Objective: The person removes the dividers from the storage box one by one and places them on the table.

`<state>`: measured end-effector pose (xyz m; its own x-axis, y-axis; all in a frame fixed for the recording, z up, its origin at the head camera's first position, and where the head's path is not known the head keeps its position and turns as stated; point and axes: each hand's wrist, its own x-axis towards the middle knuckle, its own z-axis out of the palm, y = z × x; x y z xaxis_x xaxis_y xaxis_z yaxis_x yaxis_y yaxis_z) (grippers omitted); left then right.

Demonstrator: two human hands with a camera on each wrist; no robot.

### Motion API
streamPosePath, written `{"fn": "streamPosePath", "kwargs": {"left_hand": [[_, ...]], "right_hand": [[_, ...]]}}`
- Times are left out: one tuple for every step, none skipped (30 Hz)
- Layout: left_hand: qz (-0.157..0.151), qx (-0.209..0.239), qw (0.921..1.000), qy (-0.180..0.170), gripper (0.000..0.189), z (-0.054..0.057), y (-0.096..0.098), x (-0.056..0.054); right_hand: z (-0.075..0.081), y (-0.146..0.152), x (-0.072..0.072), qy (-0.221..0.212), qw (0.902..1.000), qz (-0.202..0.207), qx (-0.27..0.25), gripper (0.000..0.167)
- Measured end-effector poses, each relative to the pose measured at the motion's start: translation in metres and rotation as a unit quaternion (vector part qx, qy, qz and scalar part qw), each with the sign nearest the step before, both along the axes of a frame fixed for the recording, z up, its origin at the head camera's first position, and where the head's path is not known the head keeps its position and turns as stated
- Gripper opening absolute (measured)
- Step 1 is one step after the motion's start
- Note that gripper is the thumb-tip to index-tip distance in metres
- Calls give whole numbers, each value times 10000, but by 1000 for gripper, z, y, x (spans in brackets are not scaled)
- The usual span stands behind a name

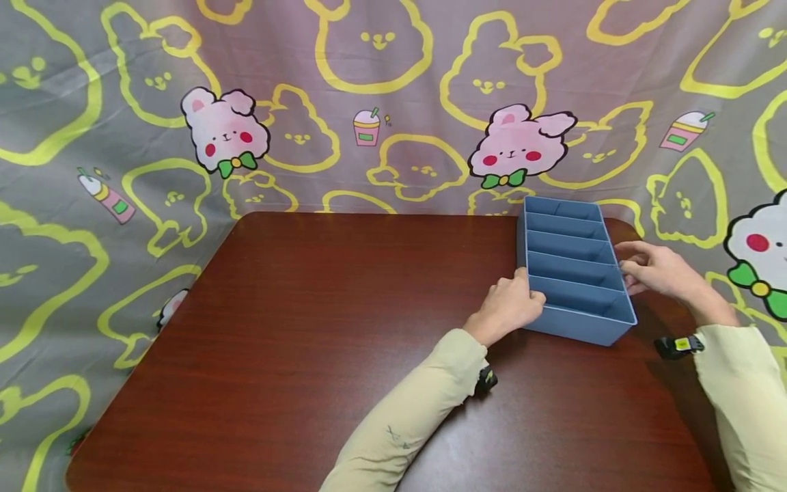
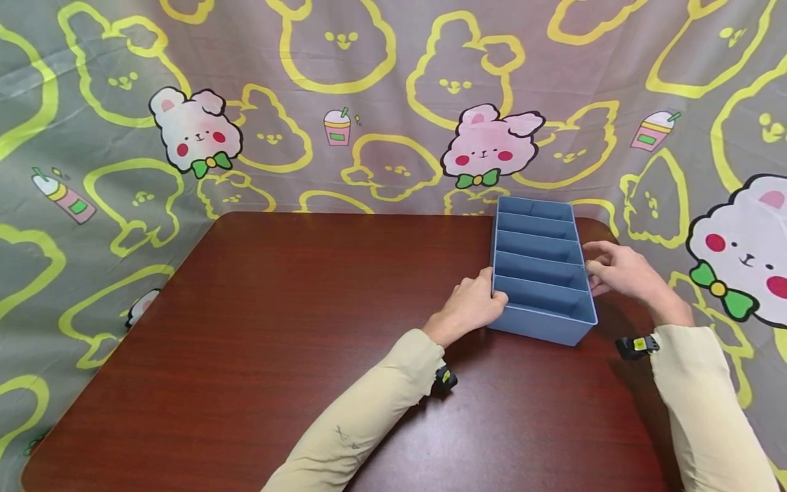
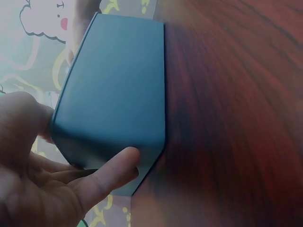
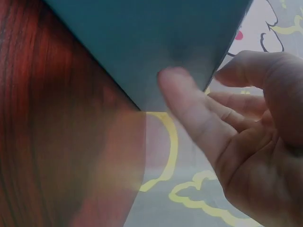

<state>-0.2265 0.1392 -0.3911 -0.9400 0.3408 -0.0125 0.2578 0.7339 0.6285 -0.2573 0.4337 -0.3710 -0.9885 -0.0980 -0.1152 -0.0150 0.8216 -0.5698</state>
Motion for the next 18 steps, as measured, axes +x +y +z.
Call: {"fn": "streamPosePath", "kwargs": {"left_hand": [[1,18,10000,-15,53,0,-2,0],[2,10,10000,-14,53,0,-3,-1],[11,-8,10000,-1,54,1,-4,-1],[17,-31,10000,21,54,1,-5,-2],[21,-49,10000,27,54,2,-7,-2],[17,-71,10000,33,54,2,-7,-2],[17,-96,9999,49,53,2,-8,-3],[12,-112,9999,56,52,2,-9,-3],[8,-118,9999,56,52,2,-9,-3],[0,-125,9999,62,51,2,-10,-3],[-4,-134,9999,63,50,3,-11,-4],[-12,-151,9999,75,50,3,-11,-4],[-15,-155,9999,58,51,3,-12,-4],[-21,-166,9999,41,51,3,-13,-3],[-26,-191,9998,44,51,3,-15,-3],[-47,-217,9997,64,51,3,-16,-3],[-73,-229,9997,74,51,3,-18,-3],[-110,-238,9996,95,51,3,-21,-2]], "right_hand": [[1,-1,0,-12,10000,45,-11,53],[1,-2,0,-27,10000,88,-13,52],[2,-3,0,-35,9999,116,-14,51],[2,-3,0,-42,9999,129,-5,52],[2,-4,0,-50,9999,107,19,53],[2,-4,-1,-52,9999,99,23,55],[2,-5,-2,-34,9999,93,26,57],[2,-5,-3,-7,10000,83,46,58],[2,-6,-4,16,10000,79,55,59],[2,-6,-5,41,9999,76,70,60],[2,-7,-6,58,9999,84,63,59],[2,-7,-7,80,9999,97,48,59],[3,-8,-8,94,9999,109,31,57],[3,-8,-9,106,9999,115,42,56],[3,-9,-9,116,9998,122,44,55],[2,-9,-10,129,9998,125,58,54],[3,-9,-10,145,9998,132,70,54],[3,-9,-11,158,9997,138,86,53]]}}
